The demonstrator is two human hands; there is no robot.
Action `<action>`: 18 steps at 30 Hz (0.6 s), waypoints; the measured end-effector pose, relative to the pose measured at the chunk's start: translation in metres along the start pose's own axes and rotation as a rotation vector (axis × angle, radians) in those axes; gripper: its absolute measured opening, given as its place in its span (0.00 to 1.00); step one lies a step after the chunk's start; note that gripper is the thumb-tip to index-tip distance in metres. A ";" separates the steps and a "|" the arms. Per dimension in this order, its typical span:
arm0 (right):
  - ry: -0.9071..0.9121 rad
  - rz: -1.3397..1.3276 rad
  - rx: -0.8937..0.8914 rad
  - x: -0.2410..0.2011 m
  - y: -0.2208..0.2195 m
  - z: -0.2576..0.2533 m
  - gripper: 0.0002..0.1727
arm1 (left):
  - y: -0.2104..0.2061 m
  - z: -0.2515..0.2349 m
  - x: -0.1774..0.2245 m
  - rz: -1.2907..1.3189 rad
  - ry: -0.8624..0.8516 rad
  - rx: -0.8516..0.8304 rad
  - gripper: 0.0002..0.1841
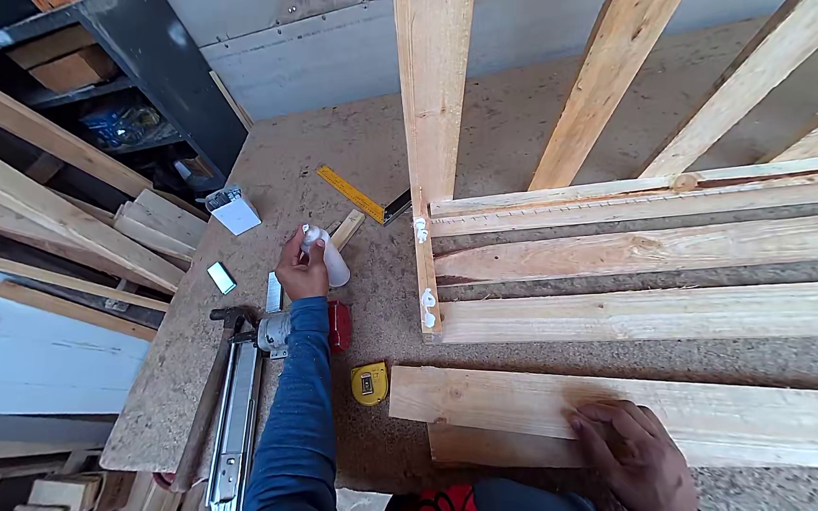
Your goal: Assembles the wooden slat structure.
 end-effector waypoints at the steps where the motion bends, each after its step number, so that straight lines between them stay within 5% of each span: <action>1: 0.007 0.000 0.010 0.001 -0.001 0.001 0.12 | 0.000 0.001 0.001 -0.023 -0.025 0.015 0.25; 8: 0.034 -0.010 0.041 -0.007 0.004 -0.005 0.11 | 0.001 -0.008 0.007 -0.077 0.034 -0.066 0.32; 18: 0.019 0.011 0.070 -0.016 0.011 -0.016 0.12 | -0.001 -0.021 0.018 -0.341 -0.021 -0.226 0.23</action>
Point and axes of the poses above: each hand's wrist, its own z-axis away from the middle knuckle, its own y-axis out of the back of the hand, x = y × z, the point moved 9 cm from there along -z, towards the middle knuckle, and after that the axes turned 13 degrees about y, right-handed, at the moved point
